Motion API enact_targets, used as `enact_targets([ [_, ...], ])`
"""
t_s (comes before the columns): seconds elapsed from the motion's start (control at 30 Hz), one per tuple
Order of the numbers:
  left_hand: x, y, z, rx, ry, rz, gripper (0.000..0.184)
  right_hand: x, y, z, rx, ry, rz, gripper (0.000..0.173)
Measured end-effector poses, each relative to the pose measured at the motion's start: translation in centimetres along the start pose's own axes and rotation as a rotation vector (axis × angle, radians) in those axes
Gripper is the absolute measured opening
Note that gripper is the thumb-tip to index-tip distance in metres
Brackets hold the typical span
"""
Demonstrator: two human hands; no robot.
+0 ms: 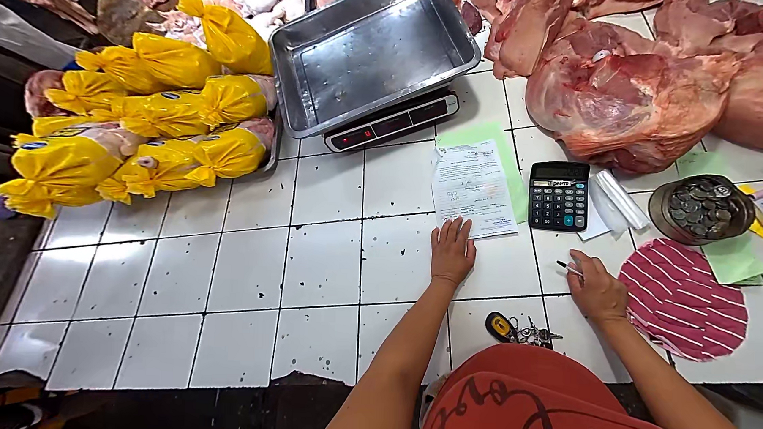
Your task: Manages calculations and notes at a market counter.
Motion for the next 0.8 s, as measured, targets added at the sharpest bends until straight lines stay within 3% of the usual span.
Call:
enact_targets([
  [0.13,0.0,0.0,0.0,-0.009,0.023,0.000,0.045,0.0,0.0,0.0,-0.010,-0.019,0.009,0.041],
  [0.27,0.1,0.0,0.0,-0.017,0.048,0.001,0.045,0.1,0.0,0.0,-0.024,-0.067,0.041,0.060],
  [0.4,0.1,0.0,-0.1,-0.019,0.057,0.001,0.045,0.8,0.0,0.1,-0.095,-0.088,0.166,0.047],
  [0.53,0.2,0.1,-0.1,-0.022,0.055,0.003,0.044,1.2,0.0,0.0,-0.172,-0.042,0.263,0.046],
  [0.67,0.2,0.0,-0.1,-0.035,0.063,-0.019,0.041,1.4,1.4,-0.3,-0.215,-0.044,0.177,0.047],
  [0.8,0.1,0.1,0.0,-0.029,0.051,-0.006,0.041,1.7,2.4,-0.9,-0.115,0.046,0.045,0.043],
])
Point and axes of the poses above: each hand's wrist, its own z-axis towards the middle knuckle, its own x-axis out of the back of the hand, y = z × x, the point moved 7 cm from there along z, towards the middle knuckle, and after that the axes turned 2 degrees about x, right-handed, at the moved point
